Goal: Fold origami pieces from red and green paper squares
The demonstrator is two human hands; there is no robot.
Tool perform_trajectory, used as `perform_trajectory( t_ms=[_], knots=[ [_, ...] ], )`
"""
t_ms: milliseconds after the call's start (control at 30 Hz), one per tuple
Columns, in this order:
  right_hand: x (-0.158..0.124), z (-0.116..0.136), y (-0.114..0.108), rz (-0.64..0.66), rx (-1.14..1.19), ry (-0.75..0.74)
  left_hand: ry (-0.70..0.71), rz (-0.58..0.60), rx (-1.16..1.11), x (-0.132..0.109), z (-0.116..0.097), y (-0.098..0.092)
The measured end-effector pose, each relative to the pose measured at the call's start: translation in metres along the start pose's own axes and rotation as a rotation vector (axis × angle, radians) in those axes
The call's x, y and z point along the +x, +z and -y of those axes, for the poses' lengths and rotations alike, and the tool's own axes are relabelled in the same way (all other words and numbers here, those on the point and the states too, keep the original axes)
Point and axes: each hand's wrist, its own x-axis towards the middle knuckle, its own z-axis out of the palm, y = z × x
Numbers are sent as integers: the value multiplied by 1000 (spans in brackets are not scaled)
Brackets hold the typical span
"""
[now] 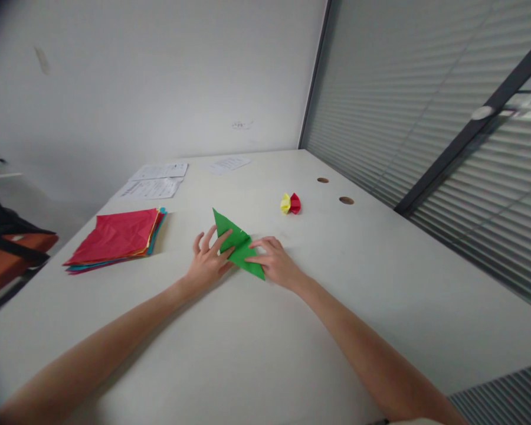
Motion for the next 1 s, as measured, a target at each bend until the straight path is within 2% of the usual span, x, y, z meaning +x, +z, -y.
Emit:
perform_trajectory(
  t_ms=[133, 300, 433, 500, 533, 633, 700, 833, 1000],
  knots=[
    [-5, -6, 4, 89, 18, -8, -83, -22, -24, -2, -5, 0],
    [-11, -13, 4, 158, 63, 41, -111, -18, -35, -4, -9, 2],
    [-13, -15, 6, 199, 90, 56, -265, -44, -46, -7, 2, 10],
    [-14, -16, 7, 205, 108, 64, -292, -30, -41, -7, 10, 15],
    [-15, -16, 7, 203, 117, 68, -248, 2, -60, -6, 13, 16],
    [-16, -14, 6, 180, 158, 89, 52, 171, -221, -1, 18, 19],
    [-15, -13, 4, 154, 200, 133, 196, 243, -327, 1, 17, 18],
    [-10, -16, 3, 73, 304, 316, 230, 260, -384, 3, 7, 9],
    [10, -29, 10, 52, 502, 563, 242, 302, -353, 0, -6, 0]
  ],
)
